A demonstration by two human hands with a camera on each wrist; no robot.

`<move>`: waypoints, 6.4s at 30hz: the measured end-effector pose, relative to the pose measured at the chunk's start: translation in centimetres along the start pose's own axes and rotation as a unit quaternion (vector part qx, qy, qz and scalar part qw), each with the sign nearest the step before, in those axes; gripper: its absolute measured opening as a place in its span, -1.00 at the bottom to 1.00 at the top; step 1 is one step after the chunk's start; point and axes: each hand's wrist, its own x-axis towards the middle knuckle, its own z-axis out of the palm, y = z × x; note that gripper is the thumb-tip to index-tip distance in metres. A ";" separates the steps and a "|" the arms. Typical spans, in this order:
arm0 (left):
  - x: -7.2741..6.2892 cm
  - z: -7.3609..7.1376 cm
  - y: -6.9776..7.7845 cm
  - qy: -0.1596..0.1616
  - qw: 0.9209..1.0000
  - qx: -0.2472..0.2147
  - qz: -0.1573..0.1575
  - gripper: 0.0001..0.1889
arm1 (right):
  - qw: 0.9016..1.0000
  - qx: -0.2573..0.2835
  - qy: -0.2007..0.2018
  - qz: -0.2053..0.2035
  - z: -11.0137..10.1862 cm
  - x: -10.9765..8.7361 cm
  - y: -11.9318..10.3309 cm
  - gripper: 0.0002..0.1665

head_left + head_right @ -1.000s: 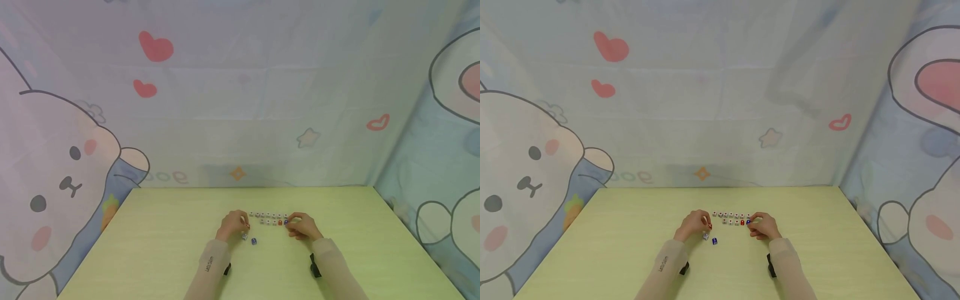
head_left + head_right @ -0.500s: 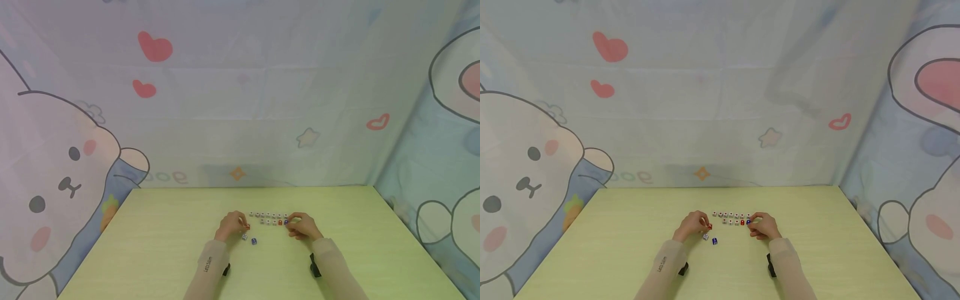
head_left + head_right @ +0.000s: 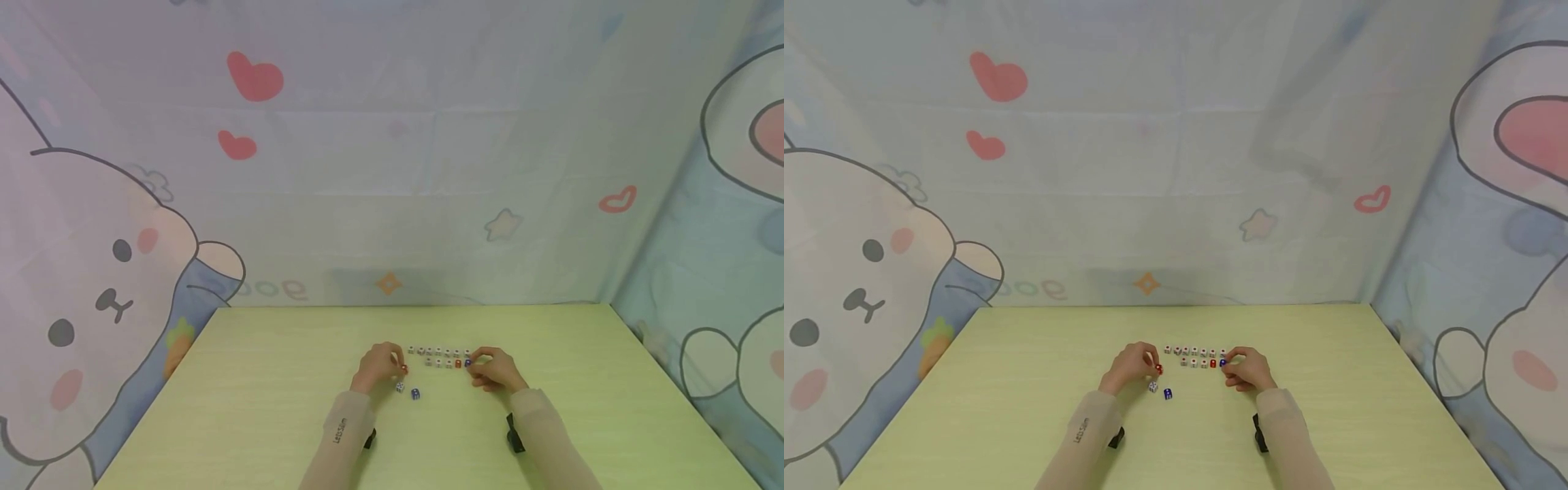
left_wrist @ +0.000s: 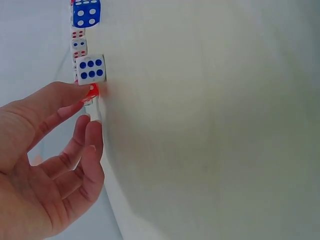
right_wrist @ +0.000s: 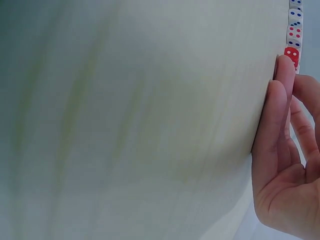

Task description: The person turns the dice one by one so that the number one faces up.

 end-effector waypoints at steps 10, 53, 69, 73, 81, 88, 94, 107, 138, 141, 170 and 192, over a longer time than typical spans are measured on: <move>0.0 0.2 0.1 -0.001 1.000 0.001 0.009 -0.87 | 1.000 0.004 -0.001 0.000 0.0 -0.1 -0.1 -0.75; 1.4 0.5 1.8 0.024 0.999 0.000 0.035 -0.82 | 1.000 0.020 -0.006 0.005 0.5 -0.1 -0.2 -0.76; -2.6 -1.3 0.8 -0.058 0.997 0.030 0.041 -0.79 | 1.000 0.016 -0.012 0.000 -0.2 0.1 0.3 -0.71; -2.9 -0.8 0.4 -0.048 0.997 0.041 0.032 -0.77 | 1.000 0.018 -0.013 0.004 -0.2 0.0 0.2 -0.71; -2.9 -0.4 -0.1 -0.039 0.998 0.026 0.042 -0.84 | 1.000 0.014 -0.015 0.002 -0.2 0.1 0.1 -0.70; -2.7 -0.2 -0.2 -0.031 0.998 0.011 0.044 -0.85 | 1.000 0.015 -0.014 0.000 -0.1 0.1 0.2 -0.72; -2.7 -0.2 0.0 -0.023 0.999 0.010 0.041 -0.84 | 1.000 0.018 -0.011 -0.002 -0.1 0.0 0.2 -0.73; -2.5 0.1 0.1 -0.016 0.998 0.040 0.034 -0.84 | 1.000 0.019 -0.011 0.000 -0.2 -0.1 0.1 -0.72; -2.8 -1.3 0.5 -0.069 0.996 0.056 0.028 -0.94 | 0.999 0.035 -0.027 0.016 -0.3 -0.1 0.1 -0.73; -2.8 -1.4 0.3 -0.074 0.996 0.049 0.028 -0.94 | 0.999 0.035 -0.027 0.019 -0.3 -0.2 0.1 -0.72; -2.4 -0.3 -0.2 -0.033 0.998 0.049 0.016 -0.83 | 0.999 0.035 -0.023 0.007 -0.3 -0.1 0.1 -0.72; -2.5 -0.5 -0.1 -0.014 0.998 0.052 0.033 -0.83 | 1.000 0.023 -0.012 0.006 -0.2 -0.1 0.0 -0.72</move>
